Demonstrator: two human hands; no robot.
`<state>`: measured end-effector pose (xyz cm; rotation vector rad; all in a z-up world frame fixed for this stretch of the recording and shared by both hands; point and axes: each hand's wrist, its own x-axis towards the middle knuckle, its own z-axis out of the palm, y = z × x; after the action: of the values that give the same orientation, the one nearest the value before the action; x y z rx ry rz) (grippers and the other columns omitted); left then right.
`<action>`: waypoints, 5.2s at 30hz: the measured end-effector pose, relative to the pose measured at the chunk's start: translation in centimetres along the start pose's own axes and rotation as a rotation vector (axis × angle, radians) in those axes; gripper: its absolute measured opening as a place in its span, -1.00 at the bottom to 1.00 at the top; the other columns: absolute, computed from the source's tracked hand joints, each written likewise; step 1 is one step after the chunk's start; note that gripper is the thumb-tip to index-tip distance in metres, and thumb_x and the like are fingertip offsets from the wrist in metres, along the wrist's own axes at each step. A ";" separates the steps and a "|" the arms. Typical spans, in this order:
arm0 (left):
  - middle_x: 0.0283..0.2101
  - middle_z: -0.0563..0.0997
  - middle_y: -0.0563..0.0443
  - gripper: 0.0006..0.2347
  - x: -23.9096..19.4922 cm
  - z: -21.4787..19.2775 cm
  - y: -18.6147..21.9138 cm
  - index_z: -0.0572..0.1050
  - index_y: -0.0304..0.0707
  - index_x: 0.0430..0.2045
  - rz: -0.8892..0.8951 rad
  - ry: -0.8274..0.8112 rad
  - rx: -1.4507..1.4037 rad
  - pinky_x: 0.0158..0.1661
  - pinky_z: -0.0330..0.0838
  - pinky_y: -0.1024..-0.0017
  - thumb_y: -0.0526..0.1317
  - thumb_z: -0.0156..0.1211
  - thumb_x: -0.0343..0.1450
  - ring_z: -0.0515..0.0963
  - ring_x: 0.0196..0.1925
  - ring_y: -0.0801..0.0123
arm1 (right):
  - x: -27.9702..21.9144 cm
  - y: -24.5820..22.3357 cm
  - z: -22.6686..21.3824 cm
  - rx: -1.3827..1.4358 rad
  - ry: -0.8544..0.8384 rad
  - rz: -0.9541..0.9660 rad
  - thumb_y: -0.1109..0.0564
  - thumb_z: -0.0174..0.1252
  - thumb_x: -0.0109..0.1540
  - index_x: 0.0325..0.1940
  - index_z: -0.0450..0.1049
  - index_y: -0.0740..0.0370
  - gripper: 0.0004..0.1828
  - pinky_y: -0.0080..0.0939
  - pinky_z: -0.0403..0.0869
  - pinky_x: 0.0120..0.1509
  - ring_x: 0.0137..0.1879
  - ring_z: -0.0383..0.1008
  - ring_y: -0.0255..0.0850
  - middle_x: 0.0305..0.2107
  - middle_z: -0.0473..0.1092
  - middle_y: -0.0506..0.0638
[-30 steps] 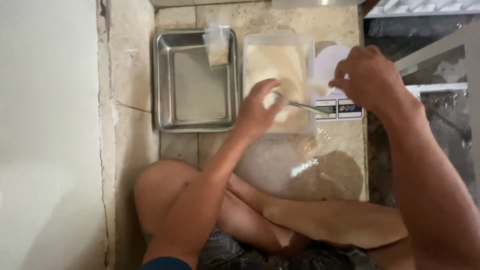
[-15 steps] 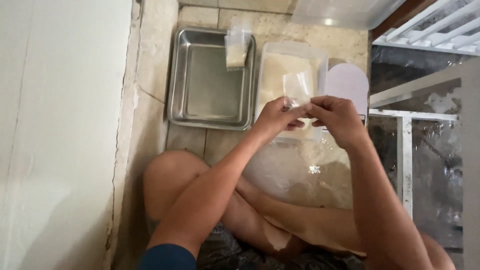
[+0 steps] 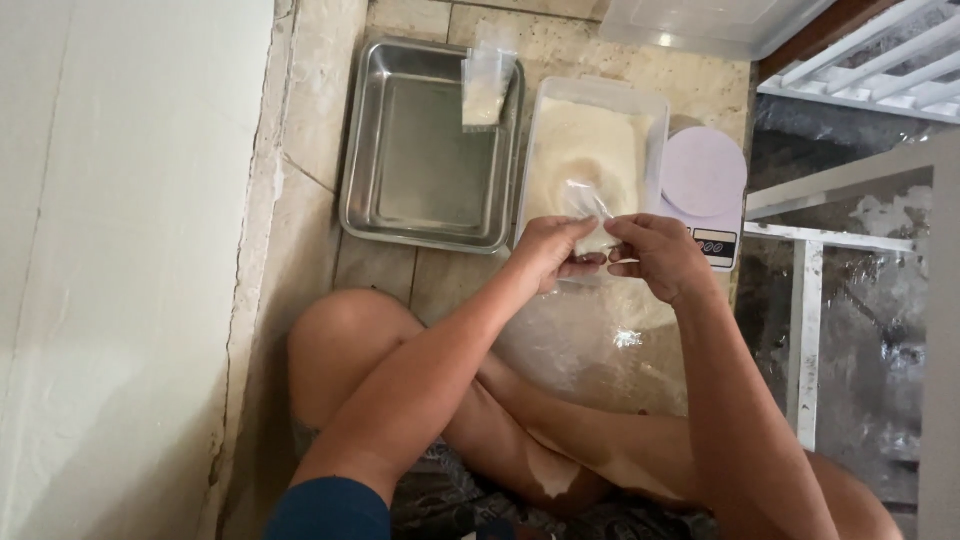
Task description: The person scoops a white powder from a plastic container using a spoon and transfers it into small plastic bags. Each filled bag is placed on a digital scale, then moved to a metal tray. The process is repeated multiple times.
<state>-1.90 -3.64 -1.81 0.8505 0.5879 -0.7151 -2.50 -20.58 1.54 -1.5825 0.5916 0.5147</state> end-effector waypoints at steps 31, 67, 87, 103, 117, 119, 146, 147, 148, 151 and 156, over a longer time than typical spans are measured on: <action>0.15 0.57 -0.31 -0.55 -2.0 0.6 1.4 0.45 -0.18 0.19 0.467 -0.105 1.118 0.20 0.46 0.02 0.07 0.10 0.49 0.56 0.24 -0.11 | -5.7 -8.9 -2.5 -0.729 -0.051 -0.427 0.30 0.25 0.33 0.10 0.57 0.43 -0.74 0.03 0.56 -0.05 -0.13 0.58 0.09 -0.19 0.53 0.34; 0.16 0.60 0.04 -0.61 -0.1 -1.0 2.5 0.43 -0.09 0.18 0.657 0.228 1.084 0.00 0.51 0.35 -0.03 0.04 0.46 0.59 0.18 0.32 | 1.6 5.0 -17.1 0.363 0.950 0.213 0.25 0.10 0.31 -0.31 0.44 0.13 -0.89 -0.33 0.05 -0.56 -0.59 0.15 -0.39 -0.60 0.33 -0.10; 0.15 0.61 0.01 -0.63 -0.2 -1.0 2.3 0.44 -0.10 0.16 0.639 0.213 1.058 0.03 0.49 0.36 -0.08 0.07 0.46 0.58 0.20 0.35 | 1.3 4.4 -15.9 0.315 0.839 0.165 0.01 0.12 0.45 -0.32 0.51 0.11 -0.72 -0.38 0.14 -0.57 -0.54 0.23 -0.41 -0.55 0.39 -0.13; 0.08 0.61 -0.28 -0.63 2.5 -2.3 0.8 0.48 -0.19 0.15 0.712 0.166 0.975 0.06 0.55 0.12 -0.10 0.19 0.46 0.63 0.12 -0.15 | 5.7 6.2 -14.1 -0.061 0.609 -0.174 -0.23 0.15 0.44 -0.15 0.45 0.24 -0.55 -0.41 0.26 -0.64 -0.58 0.40 -0.35 -0.51 0.40 0.01; 0.40 0.33 -0.25 -0.50 -2.2 0.4 2.1 0.27 -0.15 0.37 0.635 -0.177 1.137 0.37 0.27 0.01 -0.06 0.15 0.52 0.38 0.42 -0.10 | -7.2 -8.9 -6.3 -1.395 0.278 -0.505 0.07 0.15 0.45 0.01 0.68 0.20 -0.76 0.09 0.58 0.02 -0.10 0.64 0.15 -0.20 0.57 0.19; 0.45 0.21 -0.32 -0.35 -3.3 0.9 1.9 0.15 -0.15 0.42 0.596 -0.276 1.129 0.41 0.15 -0.07 0.08 0.21 0.46 0.25 0.48 -0.16 | -10.8 -11.6 -3.5 -1.389 0.196 -0.403 0.06 0.12 0.41 0.03 0.64 0.23 -0.73 0.23 0.54 0.06 -0.03 0.59 0.27 -0.17 0.57 0.26; 0.10 0.32 -0.48 -0.40 -1.4 0.3 0.0 0.15 -0.61 0.32 -0.073 -0.023 0.070 -0.17 0.65 0.03 -0.29 0.28 0.42 0.66 -0.11 -0.36 | 2.1 4.0 -1.5 0.039 0.002 0.040 0.11 0.36 0.25 -0.16 0.55 0.40 -0.73 -0.13 0.63 -0.48 -0.46 0.53 -0.21 -0.49 0.47 0.15; 0.07 0.32 -0.43 -0.40 -1.6 0.4 0.3 0.16 -0.62 0.31 -0.099 -0.021 0.070 -0.15 0.64 0.05 -0.29 0.28 0.41 0.66 -0.10 -0.34 | 2.5 4.2 -1.6 0.049 -0.003 0.040 0.13 0.36 0.24 -0.18 0.55 0.41 -0.75 -0.14 0.62 -0.50 -0.48 0.51 -0.23 -0.51 0.46 0.15; 0.07 0.32 -0.43 -0.40 -1.0 0.2 -0.1 0.16 -0.62 0.31 -0.099 -0.021 0.070 -0.15 0.64 0.05 -0.29 0.28 0.41 0.66 -0.10 -0.34 | 2.2 4.0 -1.5 0.049 -0.004 0.040 0.13 0.36 0.24 -0.18 0.55 0.41 -0.75 -0.14 0.62 -0.50 -0.48 0.51 -0.23 -0.51 0.46 0.15; -0.02 0.34 -0.41 -0.42 0.2 -0.1 -0.8 0.22 -0.57 0.25 -0.101 0.022 0.010 -0.20 0.64 -0.09 -0.24 0.33 0.39 0.63 -0.14 -0.49 | 2.1 4.0 -1.5 0.052 0.003 0.058 0.13 0.35 0.24 -0.21 0.53 0.41 -0.76 -0.15 0.61 -0.51 -0.49 0.51 -0.22 -0.53 0.44 0.12; -0.03 0.27 -0.40 -0.46 0.0 0.0 -0.7 0.22 -0.56 0.24 -0.104 -0.004 0.038 -0.19 0.63 -0.08 -0.23 0.28 0.42 0.64 -0.13 -0.48 | 2.1 3.9 -1.5 0.056 0.003 0.069 0.15 0.34 0.23 -0.25 0.52 0.38 -0.79 -0.19 0.60 -0.51 -0.48 0.51 -0.24 -0.53 0.44 0.11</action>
<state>-2.45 -3.94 -2.15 0.8577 0.6197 -0.8240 -3.42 -22.50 -2.69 -1.5145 0.6592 0.5432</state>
